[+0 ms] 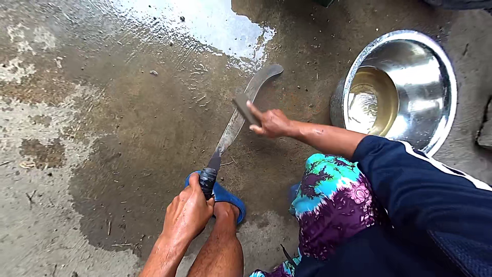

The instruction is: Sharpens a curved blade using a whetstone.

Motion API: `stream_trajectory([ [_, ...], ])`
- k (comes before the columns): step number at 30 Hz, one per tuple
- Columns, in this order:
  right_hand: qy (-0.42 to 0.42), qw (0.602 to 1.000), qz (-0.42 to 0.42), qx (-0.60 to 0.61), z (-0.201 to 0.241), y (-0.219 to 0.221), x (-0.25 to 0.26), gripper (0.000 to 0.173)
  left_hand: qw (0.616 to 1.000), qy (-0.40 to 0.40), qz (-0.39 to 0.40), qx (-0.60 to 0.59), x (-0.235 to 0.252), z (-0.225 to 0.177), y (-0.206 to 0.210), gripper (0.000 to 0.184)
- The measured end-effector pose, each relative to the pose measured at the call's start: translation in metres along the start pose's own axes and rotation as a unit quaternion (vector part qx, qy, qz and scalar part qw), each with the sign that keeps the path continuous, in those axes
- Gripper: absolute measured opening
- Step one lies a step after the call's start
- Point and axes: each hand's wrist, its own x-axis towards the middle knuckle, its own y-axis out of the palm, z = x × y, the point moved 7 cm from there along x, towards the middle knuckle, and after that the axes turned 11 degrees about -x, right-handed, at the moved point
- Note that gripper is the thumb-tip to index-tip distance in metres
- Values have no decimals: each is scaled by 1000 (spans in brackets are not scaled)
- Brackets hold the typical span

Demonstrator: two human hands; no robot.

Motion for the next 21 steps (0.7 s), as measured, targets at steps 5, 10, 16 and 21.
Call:
stream_trajectory([
  [5,170,985,-11,34,-89,-13,49,80,1000,-1,0,4,4,1,5,77],
  [10,126,992,-13,31,-62,-2,23,83,1000,5,17,-7,1,-3,3,78],
  [16,244,969,-8,33,-130,-20,54,81,1000,10,11,-4,3,0,10,79],
  [21,165,986,4,7,-95,1,23,81,999,14,35,-25,6,2,13,79],
])
